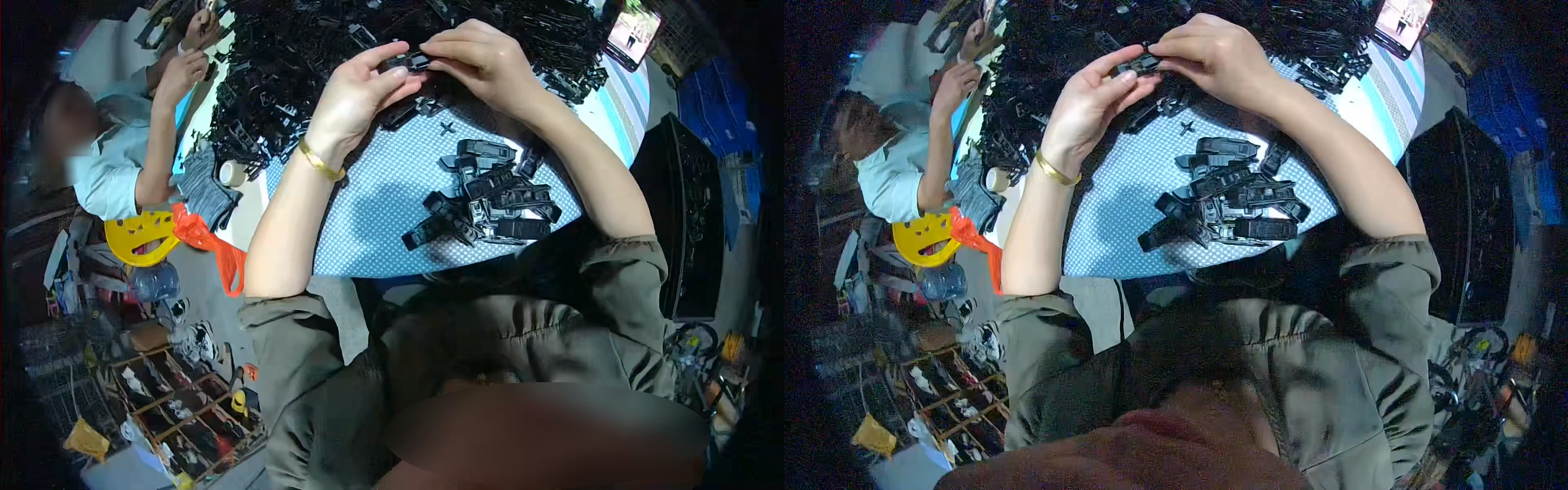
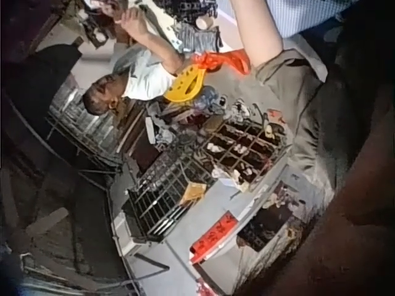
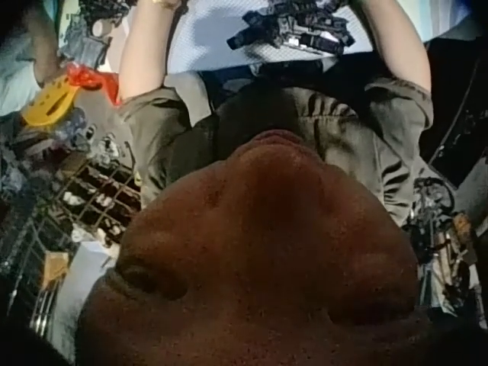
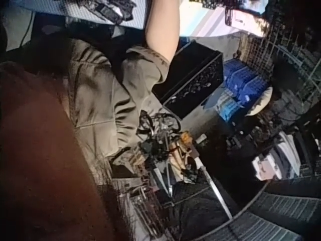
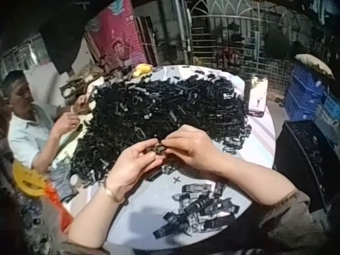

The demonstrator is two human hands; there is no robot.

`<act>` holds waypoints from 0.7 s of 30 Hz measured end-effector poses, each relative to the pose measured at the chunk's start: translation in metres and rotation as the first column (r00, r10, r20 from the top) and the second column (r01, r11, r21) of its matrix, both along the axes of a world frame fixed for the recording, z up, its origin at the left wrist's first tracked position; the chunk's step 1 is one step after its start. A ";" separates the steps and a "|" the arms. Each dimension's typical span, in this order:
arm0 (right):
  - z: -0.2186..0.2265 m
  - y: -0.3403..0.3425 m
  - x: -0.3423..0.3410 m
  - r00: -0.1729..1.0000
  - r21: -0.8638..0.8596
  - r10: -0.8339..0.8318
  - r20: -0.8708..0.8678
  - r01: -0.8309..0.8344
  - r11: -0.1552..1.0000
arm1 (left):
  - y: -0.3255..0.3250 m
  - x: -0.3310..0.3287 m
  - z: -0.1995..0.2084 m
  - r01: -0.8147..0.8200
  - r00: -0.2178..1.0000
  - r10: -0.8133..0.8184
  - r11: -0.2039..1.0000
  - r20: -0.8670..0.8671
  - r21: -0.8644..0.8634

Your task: Assembling small black plastic components by hand at a workbench.

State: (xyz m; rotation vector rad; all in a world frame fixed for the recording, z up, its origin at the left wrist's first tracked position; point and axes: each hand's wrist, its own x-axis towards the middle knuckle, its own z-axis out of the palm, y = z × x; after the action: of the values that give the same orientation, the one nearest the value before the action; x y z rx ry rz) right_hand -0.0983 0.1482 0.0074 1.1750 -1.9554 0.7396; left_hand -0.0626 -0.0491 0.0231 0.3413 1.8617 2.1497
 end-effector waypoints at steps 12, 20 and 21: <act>0.013 -0.010 0.018 0.979 0.089 -0.083 -0.188 0.101 0.991 | 0.002 0.003 -0.003 0.052 0.991 -0.079 0.971 0.108 0.232; 0.025 -0.019 0.016 0.990 -0.028 0.031 -0.134 -0.035 0.999 | 0.000 0.004 0.002 0.105 0.994 -0.097 0.981 -0.057 0.164; 0.009 -0.020 -0.009 0.927 -0.164 0.138 -0.349 -0.205 0.965 | 0.002 0.003 0.003 0.111 0.993 -0.102 0.981 -0.060 0.161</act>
State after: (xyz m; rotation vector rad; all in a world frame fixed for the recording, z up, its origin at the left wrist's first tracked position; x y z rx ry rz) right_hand -0.1075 0.1277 0.0160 1.2682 -1.4771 0.7494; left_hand -0.0599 -0.0473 0.0263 0.5242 1.6547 2.2459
